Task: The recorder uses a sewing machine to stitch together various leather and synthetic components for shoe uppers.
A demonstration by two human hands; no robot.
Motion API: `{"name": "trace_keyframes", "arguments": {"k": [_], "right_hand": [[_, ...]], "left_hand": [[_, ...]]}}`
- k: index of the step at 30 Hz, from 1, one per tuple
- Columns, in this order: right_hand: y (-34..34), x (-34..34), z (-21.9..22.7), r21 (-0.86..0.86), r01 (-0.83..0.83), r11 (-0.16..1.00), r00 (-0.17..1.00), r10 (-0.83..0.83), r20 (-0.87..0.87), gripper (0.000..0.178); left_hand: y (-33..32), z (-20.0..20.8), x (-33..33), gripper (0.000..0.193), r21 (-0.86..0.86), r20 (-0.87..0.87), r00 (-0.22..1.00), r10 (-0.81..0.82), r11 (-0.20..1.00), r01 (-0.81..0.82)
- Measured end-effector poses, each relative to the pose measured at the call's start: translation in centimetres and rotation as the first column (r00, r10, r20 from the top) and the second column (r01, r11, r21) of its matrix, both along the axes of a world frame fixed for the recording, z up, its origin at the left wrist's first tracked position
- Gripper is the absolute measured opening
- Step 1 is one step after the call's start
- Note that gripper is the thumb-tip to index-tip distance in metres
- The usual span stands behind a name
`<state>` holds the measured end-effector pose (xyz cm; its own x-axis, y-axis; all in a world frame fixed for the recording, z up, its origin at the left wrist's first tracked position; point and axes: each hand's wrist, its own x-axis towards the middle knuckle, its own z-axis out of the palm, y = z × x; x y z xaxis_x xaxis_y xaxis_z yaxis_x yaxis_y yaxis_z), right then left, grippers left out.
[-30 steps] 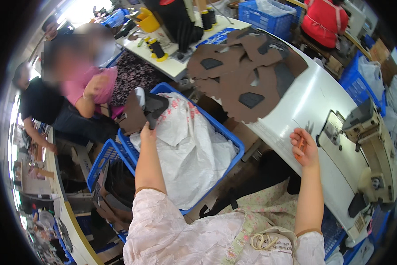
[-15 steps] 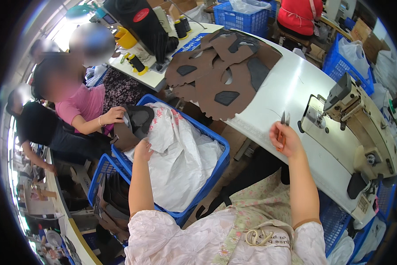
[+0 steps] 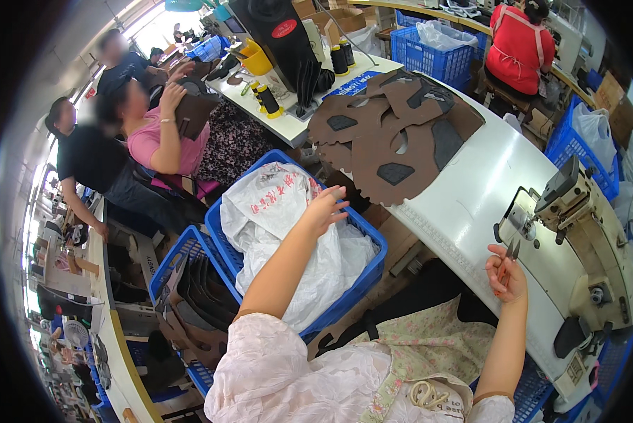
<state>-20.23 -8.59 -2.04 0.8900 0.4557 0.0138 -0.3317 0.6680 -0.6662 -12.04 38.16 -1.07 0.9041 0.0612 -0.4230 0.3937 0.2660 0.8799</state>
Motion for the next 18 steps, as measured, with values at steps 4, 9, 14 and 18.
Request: {"name": "trace_keyframes", "arguments": {"k": [4, 9, 14, 18], "right_hand": [[-0.3, 0.1, -0.5, -0.139, -0.026, 0.990, 1.000, 0.028, 0.011, 0.044], [0.0, 0.1, -0.1, -0.090, -0.024, 0.996, 1.000, 0.024, -0.006, 0.044], [0.1, 0.0, 0.0, -0.077, -0.014, 0.997, 1.000, 0.014, -0.001, 0.041], [0.0, 0.0, -0.3, -0.062, -0.029, 0.998, 0.999, 0.029, 0.012, 0.041]], "left_hand": [[-1.8, -0.5, 1.8, 0.056, -0.310, 0.021, 1.000, 0.006, 0.951, 0.001], [-3.3, -0.6, 3.6, 0.047, -0.386, -0.014, 0.999, 0.047, 0.921, -0.049], [-6.2, 1.3, 4.7, 0.039, -0.306, 0.068, 0.996, 0.057, 0.951, -0.034], [-8.0, 2.7, 4.9, 0.028, -0.272, 0.132, 0.989, 0.061, 0.962, -0.023]]}}
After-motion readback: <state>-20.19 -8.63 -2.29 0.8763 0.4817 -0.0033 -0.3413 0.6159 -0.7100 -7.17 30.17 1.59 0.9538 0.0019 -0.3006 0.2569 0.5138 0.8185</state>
